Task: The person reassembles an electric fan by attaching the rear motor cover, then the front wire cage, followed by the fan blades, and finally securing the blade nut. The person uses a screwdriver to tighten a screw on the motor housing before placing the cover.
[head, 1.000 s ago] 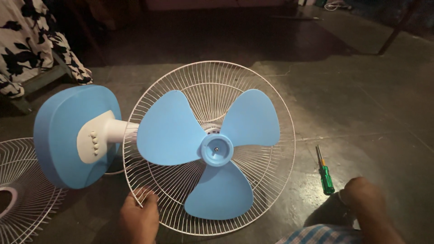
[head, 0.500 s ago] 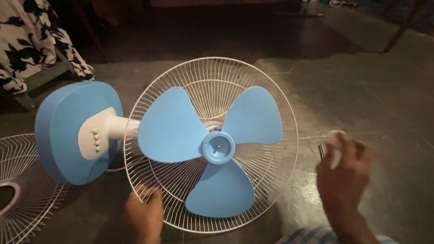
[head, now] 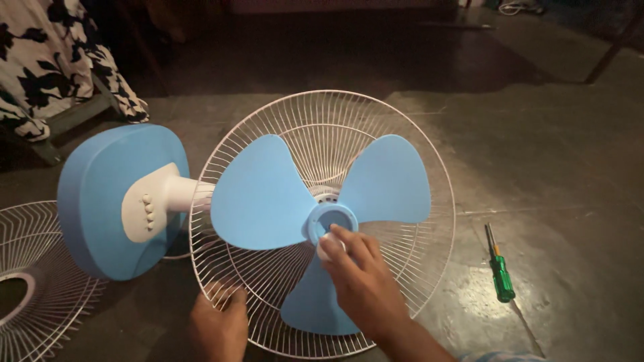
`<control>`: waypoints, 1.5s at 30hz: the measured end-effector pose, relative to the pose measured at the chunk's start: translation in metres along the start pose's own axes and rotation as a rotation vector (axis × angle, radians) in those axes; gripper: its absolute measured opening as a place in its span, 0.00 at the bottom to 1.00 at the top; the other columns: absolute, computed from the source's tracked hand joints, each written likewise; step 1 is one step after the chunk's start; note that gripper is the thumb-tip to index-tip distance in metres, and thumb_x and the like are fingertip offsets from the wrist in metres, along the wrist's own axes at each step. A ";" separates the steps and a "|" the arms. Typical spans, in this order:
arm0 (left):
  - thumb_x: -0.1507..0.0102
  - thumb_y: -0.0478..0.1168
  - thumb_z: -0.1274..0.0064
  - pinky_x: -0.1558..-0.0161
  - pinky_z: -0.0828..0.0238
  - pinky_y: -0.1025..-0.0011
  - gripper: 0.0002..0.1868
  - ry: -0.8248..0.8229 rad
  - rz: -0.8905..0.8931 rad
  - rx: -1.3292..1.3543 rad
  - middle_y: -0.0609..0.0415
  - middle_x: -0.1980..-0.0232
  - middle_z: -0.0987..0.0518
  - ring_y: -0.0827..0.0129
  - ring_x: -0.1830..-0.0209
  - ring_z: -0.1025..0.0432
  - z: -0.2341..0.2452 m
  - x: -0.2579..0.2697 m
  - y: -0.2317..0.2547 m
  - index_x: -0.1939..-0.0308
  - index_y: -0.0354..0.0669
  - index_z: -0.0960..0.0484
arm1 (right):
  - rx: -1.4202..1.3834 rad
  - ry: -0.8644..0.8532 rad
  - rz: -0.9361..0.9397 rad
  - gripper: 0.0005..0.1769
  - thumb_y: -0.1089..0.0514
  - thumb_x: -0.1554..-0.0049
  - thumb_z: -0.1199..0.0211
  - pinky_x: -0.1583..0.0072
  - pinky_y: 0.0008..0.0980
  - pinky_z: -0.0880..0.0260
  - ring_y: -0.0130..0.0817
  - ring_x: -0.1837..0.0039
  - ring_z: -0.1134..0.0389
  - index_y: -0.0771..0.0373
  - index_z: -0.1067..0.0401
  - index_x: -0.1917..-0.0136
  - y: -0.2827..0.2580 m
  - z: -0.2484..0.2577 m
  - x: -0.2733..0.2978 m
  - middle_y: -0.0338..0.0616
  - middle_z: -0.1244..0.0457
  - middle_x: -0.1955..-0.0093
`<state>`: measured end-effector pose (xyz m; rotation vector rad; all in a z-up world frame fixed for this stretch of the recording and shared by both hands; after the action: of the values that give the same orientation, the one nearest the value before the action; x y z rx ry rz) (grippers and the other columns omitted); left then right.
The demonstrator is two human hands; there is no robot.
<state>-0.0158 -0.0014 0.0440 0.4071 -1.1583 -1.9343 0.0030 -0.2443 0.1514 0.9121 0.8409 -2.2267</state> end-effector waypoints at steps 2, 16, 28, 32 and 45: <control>0.45 0.41 0.35 0.51 0.25 0.61 0.17 0.000 0.011 -0.037 0.48 0.59 0.12 0.58 0.58 0.18 0.003 0.001 -0.001 0.53 0.40 0.15 | 0.000 -0.013 -0.018 0.22 0.63 0.46 0.33 0.42 0.45 0.27 0.53 0.37 0.34 0.62 0.28 0.38 -0.001 -0.006 -0.001 0.53 0.36 0.35; 0.47 0.40 0.35 0.51 0.23 0.61 0.22 -0.001 0.009 0.076 0.47 0.59 0.13 0.58 0.58 0.17 0.000 -0.001 0.000 0.50 0.39 0.19 | 0.150 -0.070 0.047 0.24 0.68 0.48 0.40 0.37 0.50 0.36 0.50 0.34 0.34 0.59 0.29 0.37 0.005 -0.008 -0.012 0.49 0.35 0.33; 0.45 0.35 0.34 0.51 0.21 0.59 0.45 0.194 0.015 0.077 0.38 0.45 0.32 0.50 0.59 0.20 0.017 0.032 0.020 0.30 0.33 0.45 | 0.097 -0.085 0.035 0.19 0.63 0.42 0.40 0.39 0.50 0.35 0.48 0.35 0.33 0.58 0.29 0.38 0.010 -0.013 -0.006 0.48 0.34 0.34; 0.48 0.34 0.34 0.48 0.25 0.59 0.23 0.324 -0.722 -0.038 0.44 0.55 0.24 0.56 0.52 0.23 0.021 0.064 0.048 0.54 0.36 0.29 | 0.102 -0.081 0.003 0.18 0.62 0.42 0.37 0.41 0.51 0.36 0.47 0.38 0.32 0.57 0.28 0.38 0.008 -0.010 -0.004 0.48 0.34 0.36; 0.44 0.31 0.41 0.46 0.28 0.63 0.23 -0.050 -1.338 -0.091 0.51 0.40 0.19 0.58 0.46 0.28 -0.032 0.108 0.114 0.43 0.36 0.17 | -0.026 0.120 -0.262 0.23 0.66 0.53 0.30 0.43 0.41 0.27 0.50 0.40 0.29 0.62 0.27 0.43 0.019 0.025 -0.011 0.52 0.34 0.39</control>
<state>-0.0063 -0.1315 0.1370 1.3198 -0.8319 -3.0862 0.0139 -0.2714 0.1675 0.9794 1.0974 -2.3936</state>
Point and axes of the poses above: each hand's wrist, its own x-axis away from the middle knuckle, its own z-axis out of the back of the hand, y = z × x, the point moved 3 cm from there along -x, towards the middle knuckle
